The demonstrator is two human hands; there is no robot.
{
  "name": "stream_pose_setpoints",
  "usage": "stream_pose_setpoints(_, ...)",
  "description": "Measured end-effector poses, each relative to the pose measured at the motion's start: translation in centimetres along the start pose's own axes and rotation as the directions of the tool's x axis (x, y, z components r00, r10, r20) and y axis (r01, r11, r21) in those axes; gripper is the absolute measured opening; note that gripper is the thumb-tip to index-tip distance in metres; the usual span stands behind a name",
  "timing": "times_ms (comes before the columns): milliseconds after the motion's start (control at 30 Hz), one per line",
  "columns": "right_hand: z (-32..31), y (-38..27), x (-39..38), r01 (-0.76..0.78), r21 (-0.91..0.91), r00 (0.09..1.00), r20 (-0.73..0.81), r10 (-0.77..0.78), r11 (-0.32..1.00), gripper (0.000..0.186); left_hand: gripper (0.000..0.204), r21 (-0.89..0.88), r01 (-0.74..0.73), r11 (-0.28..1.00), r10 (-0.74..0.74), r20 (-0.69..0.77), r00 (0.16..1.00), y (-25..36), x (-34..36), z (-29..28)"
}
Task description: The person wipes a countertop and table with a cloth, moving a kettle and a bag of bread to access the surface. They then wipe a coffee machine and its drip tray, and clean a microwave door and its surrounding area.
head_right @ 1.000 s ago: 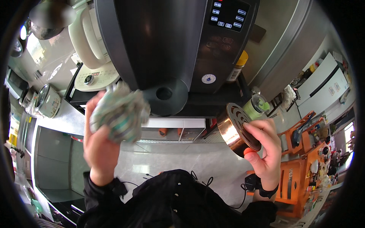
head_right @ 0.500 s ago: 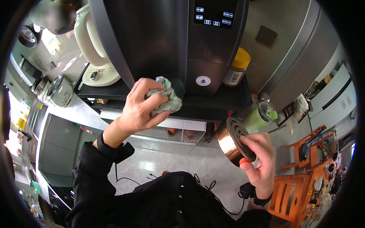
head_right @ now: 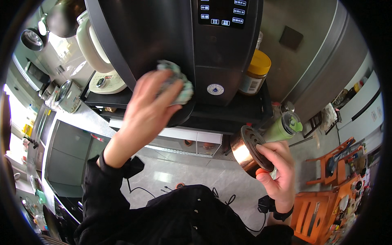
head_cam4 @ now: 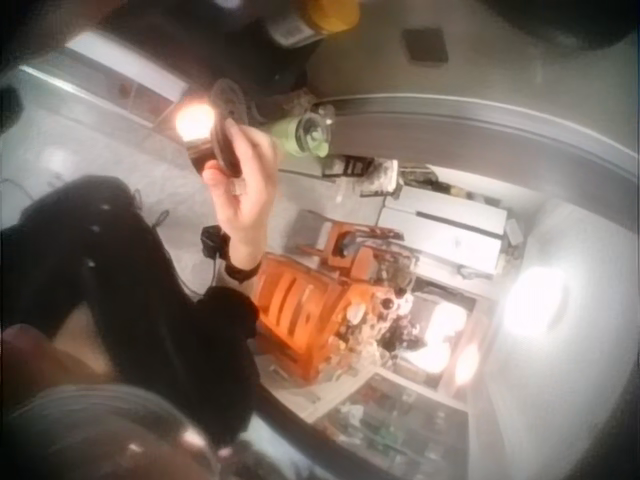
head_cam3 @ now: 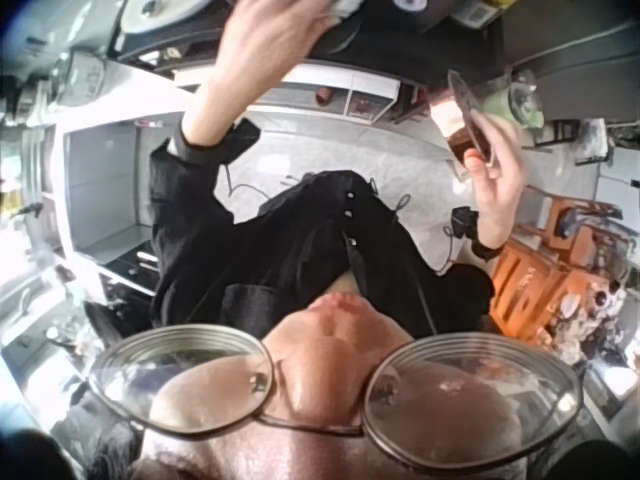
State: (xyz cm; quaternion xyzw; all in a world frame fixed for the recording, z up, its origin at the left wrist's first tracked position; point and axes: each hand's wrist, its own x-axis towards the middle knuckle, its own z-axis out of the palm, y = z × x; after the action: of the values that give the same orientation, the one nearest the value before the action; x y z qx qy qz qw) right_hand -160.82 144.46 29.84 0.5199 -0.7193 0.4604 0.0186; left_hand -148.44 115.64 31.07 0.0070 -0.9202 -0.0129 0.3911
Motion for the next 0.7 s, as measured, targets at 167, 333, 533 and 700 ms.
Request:
stream_pose_setpoints(167, 0.1, 0.0, 0.1, 0.012, 0.029, 1.000, 0.001, -0.012, 1.000, 0.061, 0.016, 0.257, 0.018, 0.966, -0.078, 0.223, 0.972, 0.1, 1.4, 0.2)
stream_pose_setpoints(333, 0.1, 0.2, -0.4, 0.018, 0.044, 1.000, -0.002, -0.018, 0.999, 0.060, 0.022, 0.596, 0.023, 0.803, -0.252, 0.305, 0.918, 1.3, 1.4, -0.4)
stream_pose_setpoints(533, 0.0, -0.2, 0.0, 0.046, 0.053, 0.998, 0.044, -0.048, 0.998, 0.058, 0.022, 0.167, 0.274, 0.947, -0.316, 0.334, 0.888, 1.6, -3.2, -5.5)
stream_pose_setpoints(700, 1.4, -2.3, 3.8, 0.289, -0.021, 0.944, 0.173, -0.281, 0.957, 0.052, 0.021, -0.154, 0.677, 0.720, -0.658, 0.159, 0.736, 1.0, -11.9, -8.9)
